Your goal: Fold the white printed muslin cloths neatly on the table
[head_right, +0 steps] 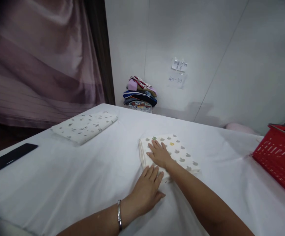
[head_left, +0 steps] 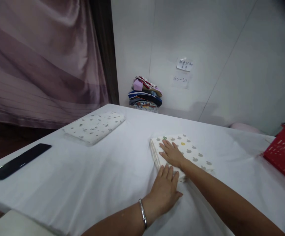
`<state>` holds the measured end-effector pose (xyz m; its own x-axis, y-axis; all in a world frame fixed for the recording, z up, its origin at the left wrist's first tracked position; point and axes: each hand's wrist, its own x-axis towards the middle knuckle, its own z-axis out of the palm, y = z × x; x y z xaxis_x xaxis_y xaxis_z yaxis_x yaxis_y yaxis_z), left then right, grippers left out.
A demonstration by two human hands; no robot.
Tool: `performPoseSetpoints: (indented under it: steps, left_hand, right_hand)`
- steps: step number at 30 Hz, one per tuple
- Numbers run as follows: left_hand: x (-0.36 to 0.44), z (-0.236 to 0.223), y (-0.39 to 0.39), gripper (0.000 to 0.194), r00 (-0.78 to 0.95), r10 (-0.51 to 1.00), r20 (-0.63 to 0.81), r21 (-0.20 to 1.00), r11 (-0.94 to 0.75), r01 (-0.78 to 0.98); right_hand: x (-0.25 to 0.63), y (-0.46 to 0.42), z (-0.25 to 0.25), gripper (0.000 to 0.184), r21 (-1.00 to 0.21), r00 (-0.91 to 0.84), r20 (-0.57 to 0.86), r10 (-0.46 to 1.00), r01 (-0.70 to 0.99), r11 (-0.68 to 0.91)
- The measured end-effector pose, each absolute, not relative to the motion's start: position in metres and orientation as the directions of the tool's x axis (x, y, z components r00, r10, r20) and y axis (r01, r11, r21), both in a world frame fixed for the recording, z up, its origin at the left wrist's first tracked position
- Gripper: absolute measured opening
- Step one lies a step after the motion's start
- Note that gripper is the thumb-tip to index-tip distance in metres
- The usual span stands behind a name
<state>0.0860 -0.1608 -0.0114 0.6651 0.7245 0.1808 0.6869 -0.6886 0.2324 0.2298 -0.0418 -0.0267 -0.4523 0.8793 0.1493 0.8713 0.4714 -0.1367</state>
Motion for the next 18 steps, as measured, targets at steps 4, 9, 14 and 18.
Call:
performPoseSetpoints:
  steps: [4,9,14,18]
  left_hand:
    - [0.081,0.009,-0.144,0.027,0.618,0.747,0.246,0.392,-0.659,0.641]
    - [0.089,0.028,-0.103,0.026,0.453,0.798,0.397,0.412,-0.596,0.689]
    - [0.104,0.000,-0.075,0.063,0.275,0.926,0.258,0.378,-0.358,0.854]
    - [0.102,-0.022,-0.072,0.076,0.261,0.949,0.178,0.329,-0.308,0.893]
  right_hand:
    - [0.230,-0.040,-0.024,0.056,-0.150,-0.443,0.122,0.888,0.876,0.458]
    - [0.230,-0.042,-0.019,0.057,-0.227,-0.465,0.107,0.879,0.849,0.477]
    - [0.232,-0.046,-0.013,0.050,-0.320,-0.451,0.160,0.878,0.818,0.478]
    - [0.246,-0.034,-0.007,0.044,-0.385,-0.431,0.151,0.890,0.803,0.455]
